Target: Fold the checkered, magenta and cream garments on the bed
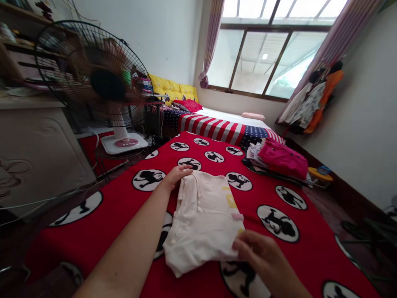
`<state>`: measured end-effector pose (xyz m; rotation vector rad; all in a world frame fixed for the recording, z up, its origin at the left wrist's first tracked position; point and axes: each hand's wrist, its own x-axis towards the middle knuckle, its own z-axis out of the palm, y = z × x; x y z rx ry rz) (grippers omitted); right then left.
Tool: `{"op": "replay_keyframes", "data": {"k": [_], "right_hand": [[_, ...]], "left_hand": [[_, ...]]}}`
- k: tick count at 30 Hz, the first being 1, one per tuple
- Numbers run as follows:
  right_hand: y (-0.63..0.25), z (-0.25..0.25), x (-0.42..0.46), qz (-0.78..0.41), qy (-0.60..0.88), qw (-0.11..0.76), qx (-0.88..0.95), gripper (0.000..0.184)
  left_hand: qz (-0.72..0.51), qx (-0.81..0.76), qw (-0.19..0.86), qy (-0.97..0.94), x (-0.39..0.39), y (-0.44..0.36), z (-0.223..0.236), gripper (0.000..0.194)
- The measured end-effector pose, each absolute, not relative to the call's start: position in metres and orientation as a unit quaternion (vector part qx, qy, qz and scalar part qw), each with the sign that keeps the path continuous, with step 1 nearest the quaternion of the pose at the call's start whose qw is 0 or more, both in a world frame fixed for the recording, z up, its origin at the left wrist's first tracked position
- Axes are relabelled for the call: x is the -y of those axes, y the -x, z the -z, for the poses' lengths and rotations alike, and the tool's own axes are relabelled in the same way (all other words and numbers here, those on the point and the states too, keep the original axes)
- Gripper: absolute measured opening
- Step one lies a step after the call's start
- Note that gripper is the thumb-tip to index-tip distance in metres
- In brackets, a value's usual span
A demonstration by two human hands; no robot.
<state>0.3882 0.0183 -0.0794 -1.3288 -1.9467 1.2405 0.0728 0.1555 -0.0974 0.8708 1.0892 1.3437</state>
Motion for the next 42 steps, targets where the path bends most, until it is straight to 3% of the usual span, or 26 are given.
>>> {"op": "replay_keyframes", "data": {"k": [2,4,10,15,19,24,28,31,33,35,38,42], "right_hand": [[-0.399,0.083,-0.056,-0.274,0.544,0.319,0.726,0.043],[-0.403,0.088,-0.088,-0.189,0.596,0.317,0.713,0.052],[-0.384,0.092,-0.109,-0.316,0.584,0.206,0.719,0.032],[-0.366,0.080,-0.090,-0.429,0.565,0.323,0.626,0.018],[-0.366,0.071,-0.073,-0.564,0.540,0.390,0.489,0.026],[-0.402,0.076,-0.061,-0.504,0.570,0.459,0.459,0.036],[-0.450,0.085,-0.063,-0.358,0.660,0.390,0.534,0.043],[-0.470,0.084,-0.065,-0.135,0.705,0.342,0.606,0.046],[-0.465,0.079,-0.061,-0.068,0.670,0.352,0.650,0.039],[-0.444,0.073,-0.054,-0.111,0.598,0.354,0.711,0.027],[-0.396,0.065,-0.040,-0.230,0.488,0.313,0.782,0.013],[-0.340,0.066,-0.032,-0.254,0.426,0.226,0.838,0.022]], "left_hand": [[-0.569,-0.450,0.584,-0.364,-0.155,-0.071,0.098,0.065],[-0.573,-0.442,0.591,-0.357,-0.156,-0.070,0.099,0.065],[-0.581,-0.424,0.595,-0.358,-0.158,-0.069,0.105,0.065],[-0.571,-0.419,0.592,-0.385,-0.157,-0.068,0.105,0.065],[-0.541,-0.420,0.586,-0.434,-0.150,-0.078,0.100,0.066],[-0.526,-0.430,0.519,-0.518,-0.148,-0.123,0.103,0.071],[-0.528,-0.493,0.409,-0.558,-0.154,-0.150,0.109,0.056],[-0.516,-0.552,0.319,-0.572,-0.154,-0.151,0.108,0.027],[-0.487,-0.584,0.279,-0.586,-0.152,-0.149,0.104,0.015],[-0.446,-0.609,0.254,-0.604,-0.147,-0.148,0.101,0.029],[-0.391,-0.641,0.224,-0.621,-0.142,-0.152,0.097,0.032],[-0.357,-0.672,0.194,-0.619,-0.140,-0.159,0.097,0.025]]}}
